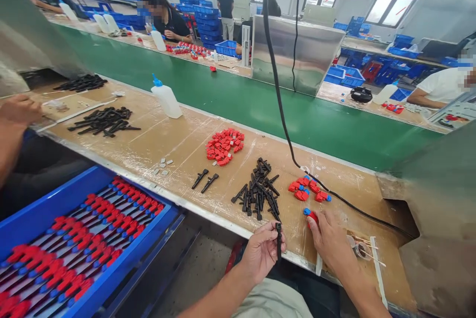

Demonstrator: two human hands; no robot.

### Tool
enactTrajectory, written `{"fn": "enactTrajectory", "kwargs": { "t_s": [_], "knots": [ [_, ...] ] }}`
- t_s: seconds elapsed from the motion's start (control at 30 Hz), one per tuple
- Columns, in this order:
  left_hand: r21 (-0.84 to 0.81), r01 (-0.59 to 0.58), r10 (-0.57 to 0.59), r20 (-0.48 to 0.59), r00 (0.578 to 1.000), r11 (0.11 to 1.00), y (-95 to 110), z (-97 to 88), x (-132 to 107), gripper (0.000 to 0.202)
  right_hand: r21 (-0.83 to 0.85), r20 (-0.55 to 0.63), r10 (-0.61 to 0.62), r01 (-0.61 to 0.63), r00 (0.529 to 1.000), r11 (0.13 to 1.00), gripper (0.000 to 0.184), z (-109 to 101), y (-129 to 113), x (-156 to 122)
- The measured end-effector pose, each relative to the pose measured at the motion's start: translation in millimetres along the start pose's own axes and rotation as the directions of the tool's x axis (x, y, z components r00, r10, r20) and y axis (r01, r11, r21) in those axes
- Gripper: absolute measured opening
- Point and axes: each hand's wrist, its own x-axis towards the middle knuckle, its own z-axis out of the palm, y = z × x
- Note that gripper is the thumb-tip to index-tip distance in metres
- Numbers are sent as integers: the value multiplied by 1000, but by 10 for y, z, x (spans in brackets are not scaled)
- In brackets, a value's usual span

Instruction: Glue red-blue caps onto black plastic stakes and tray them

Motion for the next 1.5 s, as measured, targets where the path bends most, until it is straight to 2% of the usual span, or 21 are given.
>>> {"fn": "enactTrajectory", "kwargs": {
  "t_s": [0.13, 0.53, 0.7, 1.0, 1.1, 1.27, 1.4, 1.5],
  "knots": [
    [-5, -3, 3, 1, 1000, 1000, 7, -3, 22, 36, 54, 17, 37, -38, 999, 998, 21, 66, 13, 28],
    [2, -4, 4, 22, 1000, 1000, -1, -26, 36, 39, 215, 115, 127, -149, 985, 965, 25, 21, -15, 47],
    [18, 3, -3, 12, 1000, 1000, 0, -30, 23, 40, 257, 157, 71, -110, 985, 960, 34, -6, -24, 70],
    [32, 7, -8, 12, 1000, 999, 11, -27, 12, 41, 261, 218, 53, -111, 975, 959, 34, -179, -5, 114],
    [31, 4, -5, 17, 1000, 1000, 10, -34, 17, 42, 263, 258, -9, -61, 966, 963, 37, -265, -10, 140],
    [34, -4, 3, 46, 999, 999, 6, -53, 29, 38, 261, 364, -132, 36, 922, 965, 44, -296, -45, 173],
    [24, -14, 13, 46, 999, 1000, 10, -48, 33, 38, 165, 376, -103, 43, 921, 985, 35, -241, -72, 175],
    [20, -18, 17, 51, 999, 1000, 17, -36, 25, 36, 128, 383, -33, -18, 923, 992, 20, -234, -89, 168]
  ]
}}
